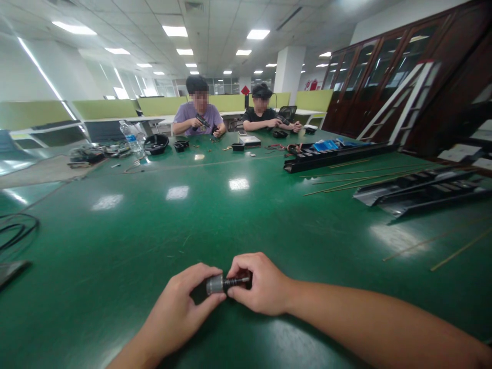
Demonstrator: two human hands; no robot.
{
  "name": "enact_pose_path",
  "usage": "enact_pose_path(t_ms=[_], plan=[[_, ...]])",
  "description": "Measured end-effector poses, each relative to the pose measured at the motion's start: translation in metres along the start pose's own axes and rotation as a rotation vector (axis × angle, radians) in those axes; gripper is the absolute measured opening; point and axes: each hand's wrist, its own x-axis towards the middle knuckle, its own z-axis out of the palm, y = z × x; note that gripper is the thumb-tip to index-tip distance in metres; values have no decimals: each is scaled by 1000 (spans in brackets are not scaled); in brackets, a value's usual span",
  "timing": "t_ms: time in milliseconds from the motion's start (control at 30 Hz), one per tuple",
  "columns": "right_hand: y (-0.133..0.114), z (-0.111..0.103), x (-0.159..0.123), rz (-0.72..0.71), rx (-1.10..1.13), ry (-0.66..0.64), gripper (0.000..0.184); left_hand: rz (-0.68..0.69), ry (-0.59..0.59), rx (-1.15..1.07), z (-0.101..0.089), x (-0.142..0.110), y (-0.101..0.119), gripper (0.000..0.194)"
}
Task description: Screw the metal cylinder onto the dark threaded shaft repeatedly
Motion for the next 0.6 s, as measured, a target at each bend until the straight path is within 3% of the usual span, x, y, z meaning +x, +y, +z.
enact_pose_path(t_ms=[600], plan=[[-1, 1, -1, 60, 94, -36, 12, 73, 15, 48, 2, 0, -6, 23]])
